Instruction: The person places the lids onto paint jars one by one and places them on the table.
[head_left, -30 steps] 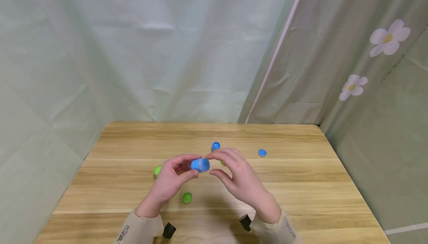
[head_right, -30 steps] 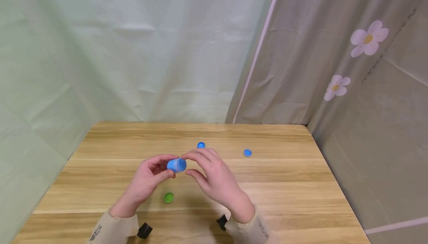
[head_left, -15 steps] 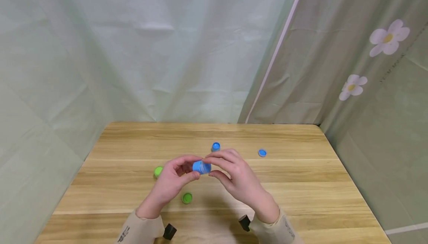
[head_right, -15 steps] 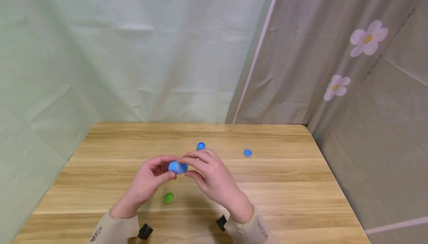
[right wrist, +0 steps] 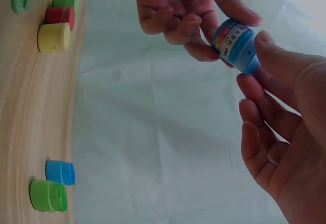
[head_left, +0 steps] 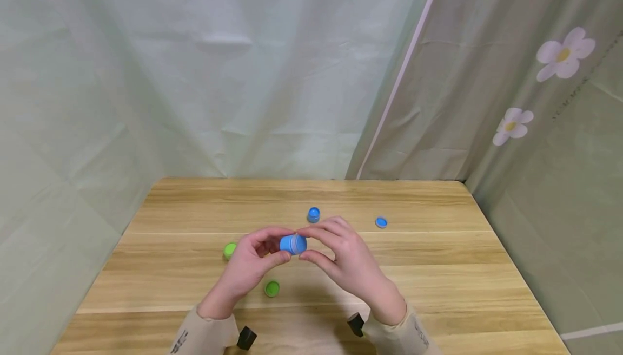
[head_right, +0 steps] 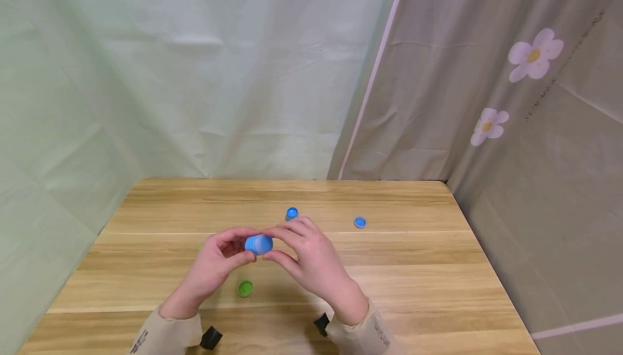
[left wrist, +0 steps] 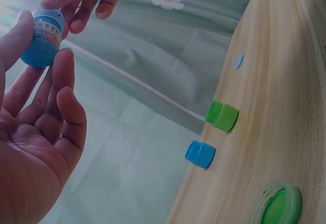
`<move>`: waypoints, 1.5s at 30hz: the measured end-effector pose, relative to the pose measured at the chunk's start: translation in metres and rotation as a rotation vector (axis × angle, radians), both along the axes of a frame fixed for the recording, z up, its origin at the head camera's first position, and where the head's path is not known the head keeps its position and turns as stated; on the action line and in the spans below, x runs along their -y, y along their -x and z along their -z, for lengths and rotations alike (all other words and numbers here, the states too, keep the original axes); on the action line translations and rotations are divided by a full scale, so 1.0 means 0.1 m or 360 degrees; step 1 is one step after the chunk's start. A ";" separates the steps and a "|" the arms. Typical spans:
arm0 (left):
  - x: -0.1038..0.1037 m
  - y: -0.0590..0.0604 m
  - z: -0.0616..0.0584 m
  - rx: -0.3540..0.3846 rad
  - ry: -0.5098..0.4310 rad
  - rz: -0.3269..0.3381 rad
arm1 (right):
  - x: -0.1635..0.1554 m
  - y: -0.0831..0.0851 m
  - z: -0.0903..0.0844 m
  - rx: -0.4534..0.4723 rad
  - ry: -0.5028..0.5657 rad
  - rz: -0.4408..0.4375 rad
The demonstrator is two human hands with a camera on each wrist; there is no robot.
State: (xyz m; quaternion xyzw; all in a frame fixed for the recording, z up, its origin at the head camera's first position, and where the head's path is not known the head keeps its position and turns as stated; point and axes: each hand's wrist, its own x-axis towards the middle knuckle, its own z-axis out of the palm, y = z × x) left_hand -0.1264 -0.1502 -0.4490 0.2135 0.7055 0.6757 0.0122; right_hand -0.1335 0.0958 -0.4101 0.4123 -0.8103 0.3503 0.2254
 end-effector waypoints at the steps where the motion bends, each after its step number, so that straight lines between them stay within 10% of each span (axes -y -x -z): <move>1: 0.00 0.00 0.00 -0.0009 -0.0004 0.0004 | 0.00 0.00 0.00 0.0008 0.0005 0.0009; 22: -0.03 0.01 0.06 0.0002 0.0002 0.0010 | -0.07 -0.01 0.00 0.0225 -0.0096 0.0263; 33: -0.02 0.02 0.03 0.0027 -0.0071 -0.0023 | -0.12 0.03 -0.05 0.0071 -0.0097 -0.0055; 45: -0.02 0.00 0.02 0.0030 0.0001 -0.0022 | -0.07 0.03 -0.01 -0.0001 -0.0094 -0.0053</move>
